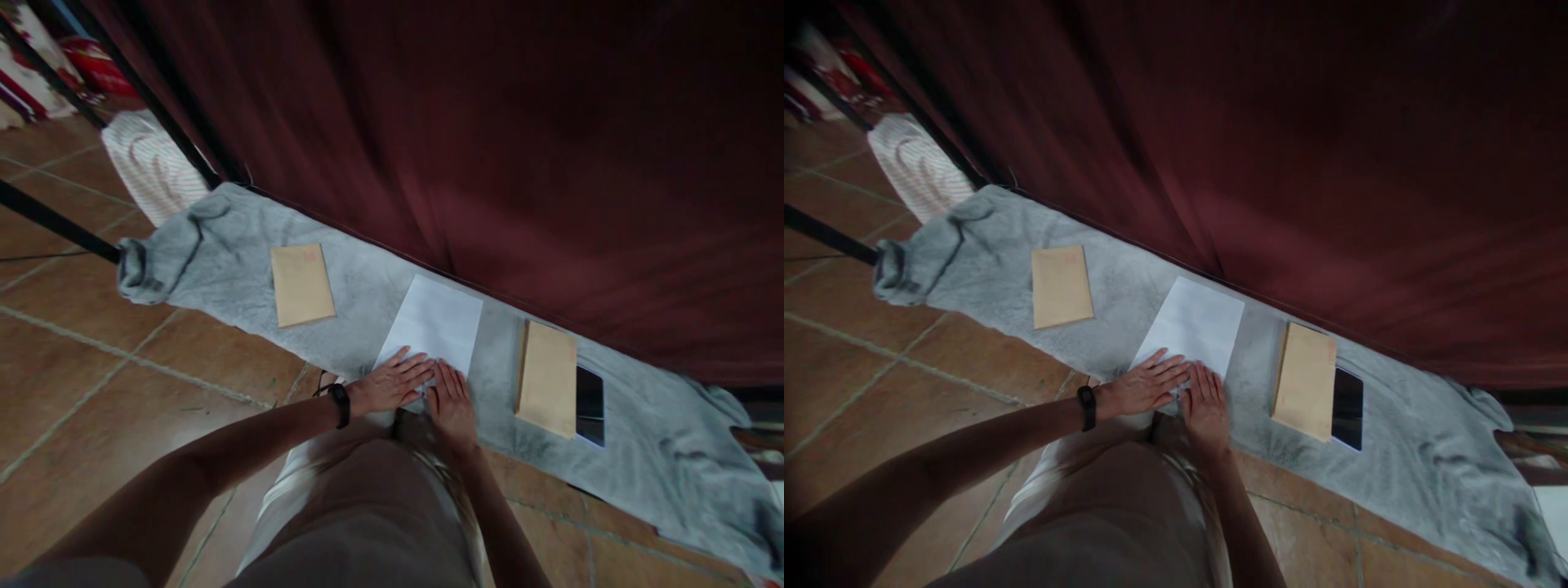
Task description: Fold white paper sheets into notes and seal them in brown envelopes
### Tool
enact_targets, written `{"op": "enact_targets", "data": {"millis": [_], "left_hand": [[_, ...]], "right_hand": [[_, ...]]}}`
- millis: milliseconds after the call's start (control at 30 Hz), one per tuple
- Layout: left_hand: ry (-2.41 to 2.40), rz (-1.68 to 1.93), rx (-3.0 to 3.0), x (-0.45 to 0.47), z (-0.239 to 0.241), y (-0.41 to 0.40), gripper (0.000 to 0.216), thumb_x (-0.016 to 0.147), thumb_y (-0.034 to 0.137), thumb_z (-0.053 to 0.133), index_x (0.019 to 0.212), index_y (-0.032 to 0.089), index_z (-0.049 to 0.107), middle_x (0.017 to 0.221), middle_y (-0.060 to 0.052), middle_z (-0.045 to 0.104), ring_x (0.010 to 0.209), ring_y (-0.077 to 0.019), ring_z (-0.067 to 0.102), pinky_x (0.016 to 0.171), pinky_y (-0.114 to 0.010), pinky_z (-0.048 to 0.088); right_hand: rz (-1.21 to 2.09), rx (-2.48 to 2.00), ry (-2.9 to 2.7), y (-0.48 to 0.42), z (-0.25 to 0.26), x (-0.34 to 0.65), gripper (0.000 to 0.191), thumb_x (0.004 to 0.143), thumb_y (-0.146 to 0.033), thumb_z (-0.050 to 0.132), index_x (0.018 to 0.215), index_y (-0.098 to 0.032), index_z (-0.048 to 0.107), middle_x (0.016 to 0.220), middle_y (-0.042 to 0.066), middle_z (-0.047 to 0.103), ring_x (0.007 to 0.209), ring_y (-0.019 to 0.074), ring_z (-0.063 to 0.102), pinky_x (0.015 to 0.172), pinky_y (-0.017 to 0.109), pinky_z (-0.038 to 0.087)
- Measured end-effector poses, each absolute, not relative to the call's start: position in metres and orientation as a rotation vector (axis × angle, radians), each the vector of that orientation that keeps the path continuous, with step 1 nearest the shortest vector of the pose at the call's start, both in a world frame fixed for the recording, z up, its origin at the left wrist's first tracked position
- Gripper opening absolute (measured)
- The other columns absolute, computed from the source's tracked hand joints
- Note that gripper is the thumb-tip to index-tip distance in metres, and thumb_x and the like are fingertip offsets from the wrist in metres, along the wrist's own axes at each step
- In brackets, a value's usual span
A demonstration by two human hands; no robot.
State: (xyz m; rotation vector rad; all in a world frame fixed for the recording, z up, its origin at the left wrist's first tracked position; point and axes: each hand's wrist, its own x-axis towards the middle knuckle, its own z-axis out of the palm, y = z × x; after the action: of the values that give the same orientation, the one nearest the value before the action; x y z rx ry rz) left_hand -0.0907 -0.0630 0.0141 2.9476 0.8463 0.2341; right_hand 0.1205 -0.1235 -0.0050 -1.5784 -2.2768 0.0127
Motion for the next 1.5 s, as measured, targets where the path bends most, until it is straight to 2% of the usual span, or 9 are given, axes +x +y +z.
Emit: {"op": "enact_targets", "data": {"millis": [167, 333, 467, 567, 733, 900, 1233, 1400, 1500], "left_hand": [[0.846, 0.174, 2.882, -0.089, 0.021, -0.064, 0.056, 0.107, 0.044, 0.036, 0.158, 0.021, 0.036, 0.167, -0.007, 0.033, 0.157, -0.0233, 0.024, 0.129, -0.047, 0.009], [0.859, 0.19, 2.816, -0.089, 0.024, -0.066, 0.055, 0.106, 0.041, 0.041, 0.158, 0.022, 0.038, 0.166, -0.008, 0.035, 0.156, -0.023, 0.024, 0.129, -0.049, 0.012], [0.875, 0.147, 2.822, -0.087, 0.023, -0.067, 0.055, 0.105, 0.04, 0.041, 0.157, 0.02, 0.039, 0.166, -0.008, 0.036, 0.155, -0.025, 0.028, 0.128, -0.049, 0.013], [0.893, 0.168, 2.845, -0.083, 0.024, -0.068, 0.053, 0.104, 0.037, 0.043, 0.153, 0.017, 0.045, 0.163, -0.01, 0.042, 0.152, -0.0281, 0.035, 0.126, -0.052, 0.019], [0.889, 0.196, 2.919, -0.079, 0.027, -0.073, 0.049, 0.1, 0.024, 0.042, 0.147, 0.012, 0.052, 0.158, -0.017, 0.046, 0.148, -0.0329, 0.041, 0.122, -0.057, 0.029], [0.864, 0.211, 2.902, -0.085, 0.025, -0.075, 0.059, 0.091, 0.006, 0.039, 0.148, 0.017, 0.05, 0.158, -0.015, 0.048, 0.151, -0.0289, 0.037, 0.123, -0.055, 0.03], [0.924, 0.237, 2.85, -0.091, 0.01, -0.073, 0.07, 0.088, 0.0, 0.033, 0.155, 0.02, 0.039, 0.16, -0.012, 0.045, 0.151, -0.0221, 0.038, 0.126, -0.048, 0.03], [0.967, 0.249, 2.862, -0.109, 0.01, -0.065, 0.06, 0.091, 0.001, 0.036, 0.147, 0.016, 0.049, 0.157, -0.013, 0.049, 0.147, -0.0194, 0.044, 0.121, -0.04, 0.037], [0.983, 0.296, 2.822, -0.12, 0.009, -0.06, 0.058, 0.092, 0.001, 0.04, 0.145, 0.02, 0.052, 0.154, -0.009, 0.053, 0.144, -0.0174, 0.048, 0.12, -0.039, 0.039]], "right_hand": [[0.006, -1.572, -2.349, -0.138, -0.004, 0.125, 0.06, 0.107, -0.035, 0.042, 0.16, -0.008, 0.031, 0.159, 0.019, 0.045, 0.15, 0.0286, 0.038, 0.124, 0.05, 0.03], [0.051, -1.558, -2.367, -0.142, -0.007, 0.13, 0.063, 0.106, -0.037, 0.043, 0.161, -0.01, 0.028, 0.161, 0.018, 0.04, 0.15, 0.03, 0.037, 0.124, 0.052, 0.03], [0.095, -1.559, -2.358, -0.139, -0.008, 0.134, 0.06, 0.106, -0.04, 0.044, 0.158, -0.01, 0.036, 0.159, 0.018, 0.045, 0.148, 0.0297, 0.041, 0.123, 0.051, 0.033], [0.142, -1.541, -2.371, -0.134, -0.007, 0.139, 0.055, 0.106, -0.04, 0.044, 0.153, -0.01, 0.045, 0.154, 0.017, 0.051, 0.145, 0.0284, 0.046, 0.121, 0.049, 0.036], [0.133, -1.53, -2.365, -0.133, -0.006, 0.14, 0.051, 0.105, -0.039, 0.047, 0.146, -0.011, 0.054, 0.151, 0.017, 0.055, 0.141, 0.0289, 0.05, 0.12, 0.049, 0.039], [0.09, -1.536, -2.344, -0.136, -0.006, 0.134, 0.046, 0.104, -0.034, 0.048, 0.144, -0.012, 0.057, 0.149, 0.017, 0.057, 0.138, 0.0279, 0.054, 0.121, 0.049, 0.038], [0.084, -1.524, -2.294, -0.137, -0.011, 0.135, 0.045, 0.102, -0.022, 0.044, 0.145, -0.015, 0.056, 0.147, 0.015, 0.059, 0.139, 0.0256, 0.053, 0.121, 0.051, 0.04], [0.191, -1.48, -2.254, -0.138, -0.005, 0.144, 0.045, 0.102, -0.018, 0.043, 0.145, -0.019, 0.056, 0.148, 0.01, 0.059, 0.139, 0.0213, 0.053, 0.122, 0.049, 0.039], [0.234, -1.472, -2.217, -0.138, -0.002, 0.146, 0.041, 0.103, -0.018, 0.044, 0.14, -0.02, 0.061, 0.145, 0.008, 0.062, 0.136, 0.02, 0.056, 0.121, 0.048, 0.04]]}}
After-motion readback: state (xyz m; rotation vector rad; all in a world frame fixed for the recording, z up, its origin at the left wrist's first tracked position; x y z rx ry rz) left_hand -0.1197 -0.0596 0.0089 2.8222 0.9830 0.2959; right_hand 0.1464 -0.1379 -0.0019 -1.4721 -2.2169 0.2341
